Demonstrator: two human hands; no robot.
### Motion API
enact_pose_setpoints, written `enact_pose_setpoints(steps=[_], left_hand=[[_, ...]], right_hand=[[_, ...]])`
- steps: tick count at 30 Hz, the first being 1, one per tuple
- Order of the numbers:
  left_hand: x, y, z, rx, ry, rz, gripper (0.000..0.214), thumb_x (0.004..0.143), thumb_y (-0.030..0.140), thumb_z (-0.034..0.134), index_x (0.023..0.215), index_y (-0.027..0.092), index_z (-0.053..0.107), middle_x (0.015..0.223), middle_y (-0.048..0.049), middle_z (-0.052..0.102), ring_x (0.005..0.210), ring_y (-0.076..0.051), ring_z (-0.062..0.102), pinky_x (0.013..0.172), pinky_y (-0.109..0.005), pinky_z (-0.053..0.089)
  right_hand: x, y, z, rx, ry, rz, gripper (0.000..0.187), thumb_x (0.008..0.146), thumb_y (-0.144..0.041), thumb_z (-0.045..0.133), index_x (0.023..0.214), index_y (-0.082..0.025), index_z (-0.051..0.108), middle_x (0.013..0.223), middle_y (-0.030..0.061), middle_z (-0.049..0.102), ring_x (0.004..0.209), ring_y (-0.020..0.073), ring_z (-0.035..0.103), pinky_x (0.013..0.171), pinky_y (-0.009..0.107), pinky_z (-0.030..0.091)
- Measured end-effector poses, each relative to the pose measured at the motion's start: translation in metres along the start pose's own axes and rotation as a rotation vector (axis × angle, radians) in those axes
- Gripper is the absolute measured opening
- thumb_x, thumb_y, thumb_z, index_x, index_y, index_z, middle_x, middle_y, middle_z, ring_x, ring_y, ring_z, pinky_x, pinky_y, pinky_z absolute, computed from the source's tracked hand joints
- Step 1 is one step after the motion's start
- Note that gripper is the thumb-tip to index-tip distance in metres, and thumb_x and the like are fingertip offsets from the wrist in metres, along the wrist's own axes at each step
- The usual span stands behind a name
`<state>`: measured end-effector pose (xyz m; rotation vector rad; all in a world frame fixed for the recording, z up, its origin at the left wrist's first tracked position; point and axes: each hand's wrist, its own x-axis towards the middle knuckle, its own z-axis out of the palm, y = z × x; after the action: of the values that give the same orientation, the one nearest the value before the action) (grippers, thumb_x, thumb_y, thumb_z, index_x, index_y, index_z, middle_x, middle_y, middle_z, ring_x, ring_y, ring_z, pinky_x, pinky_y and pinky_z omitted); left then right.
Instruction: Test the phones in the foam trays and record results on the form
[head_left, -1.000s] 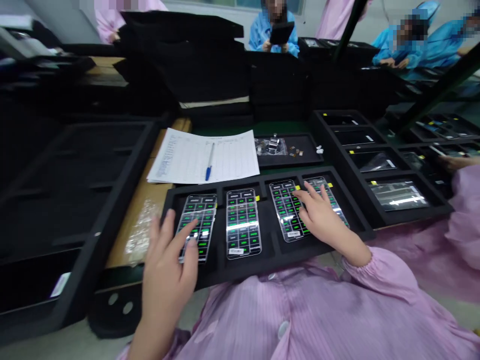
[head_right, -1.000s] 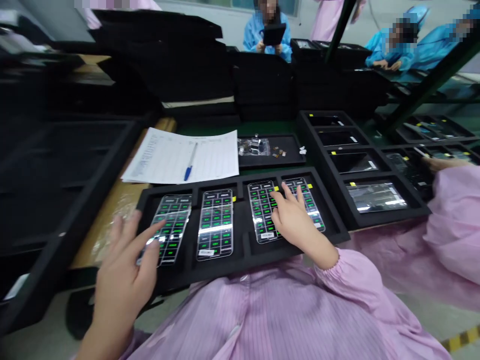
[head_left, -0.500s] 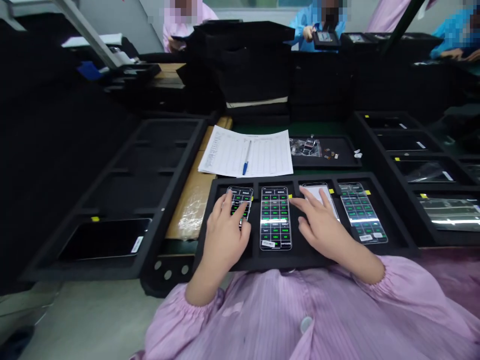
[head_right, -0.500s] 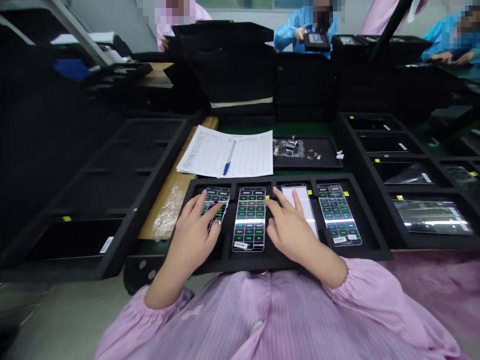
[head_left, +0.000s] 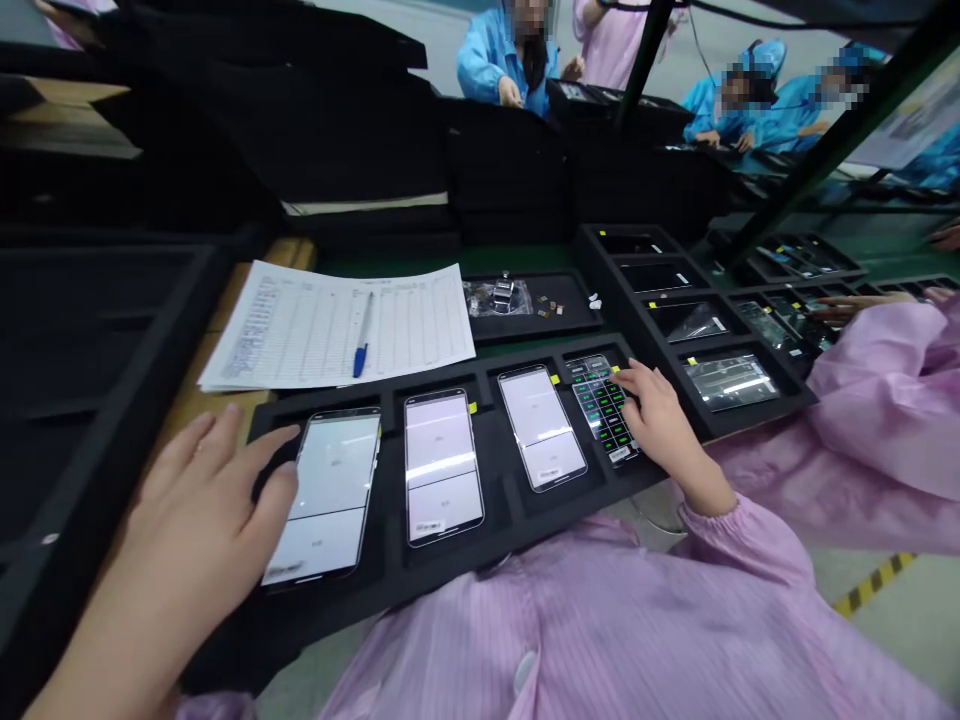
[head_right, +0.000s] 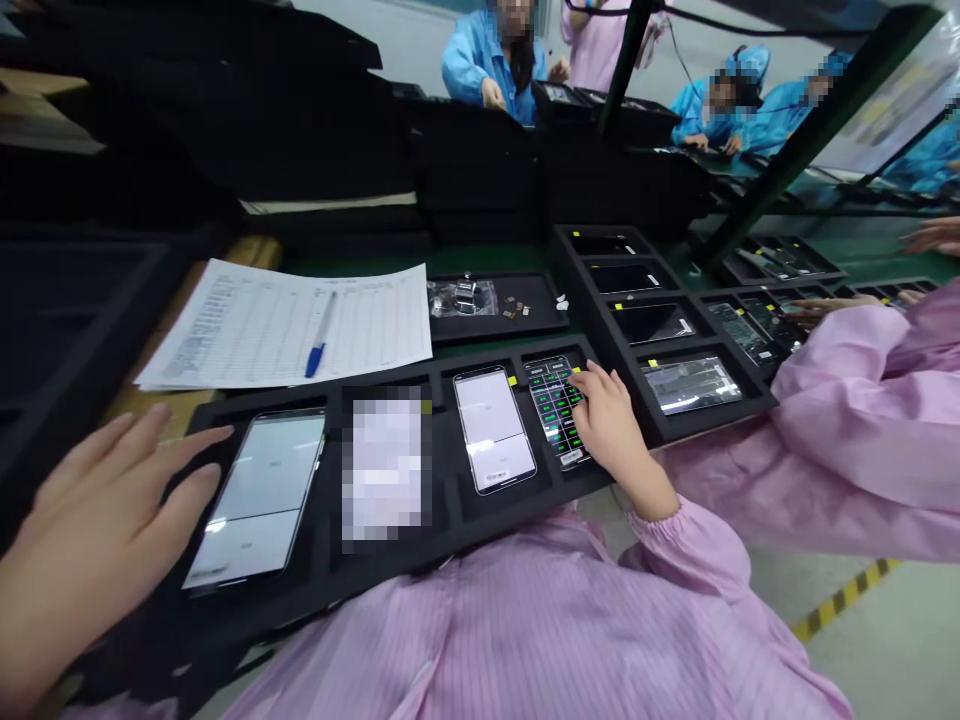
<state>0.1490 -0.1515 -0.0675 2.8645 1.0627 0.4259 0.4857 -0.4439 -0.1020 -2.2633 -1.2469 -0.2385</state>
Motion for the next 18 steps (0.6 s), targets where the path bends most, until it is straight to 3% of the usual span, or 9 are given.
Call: enact_pose_setpoints(steps=[6,10,15,18], left_hand=[[0.033,-0.004,0.022,0.052,-0.163,0.013,0.078,0.090,0.051,0.010,0.119,0.005,0.066,0.141,-0.0248,0.053,0.146,-0.038,0.034,0.118,-0.054,0.031],[0.042,0.000,0.027,0.061,-0.154,0.026,0.068,0.092,0.048,0.016,0.118,0.006,0.063,0.141,-0.0238,0.054,0.147,-0.036,0.032,0.119,-0.052,0.030],[0.043,0.009,0.018,0.009,-0.154,0.038,0.050,0.096,0.040,0.023,0.100,0.012,0.063,0.127,-0.0182,0.065,0.144,-0.032,0.038,0.120,-0.051,0.029],[0.041,0.013,0.014,-0.014,-0.164,-0.006,0.049,0.097,0.042,0.025,0.102,0.012,0.064,0.143,-0.0199,0.056,0.148,-0.037,0.031,0.116,-0.056,0.032]], right_hand=[[0.041,0.001,0.005,-0.109,-0.125,-0.063,0.038,0.086,-0.009,0.041,0.116,-0.012,0.063,0.118,0.0166,0.067,0.121,0.0296,0.057,0.106,0.046,0.045],[0.067,0.004,0.019,-0.223,-0.173,-0.019,0.032,0.088,-0.013,0.044,0.106,-0.012,0.070,0.106,0.0191,0.065,0.109,0.0347,0.056,0.096,0.051,0.048],[0.064,0.006,0.027,-0.228,-0.124,0.000,0.030,0.096,-0.026,0.043,0.098,-0.017,0.072,0.102,0.0175,0.061,0.105,0.0356,0.053,0.089,0.053,0.048],[0.060,0.008,0.026,-0.177,-0.106,-0.009,0.033,0.099,-0.036,0.044,0.093,-0.019,0.072,0.102,0.0152,0.062,0.108,0.0344,0.053,0.093,0.052,0.047]])
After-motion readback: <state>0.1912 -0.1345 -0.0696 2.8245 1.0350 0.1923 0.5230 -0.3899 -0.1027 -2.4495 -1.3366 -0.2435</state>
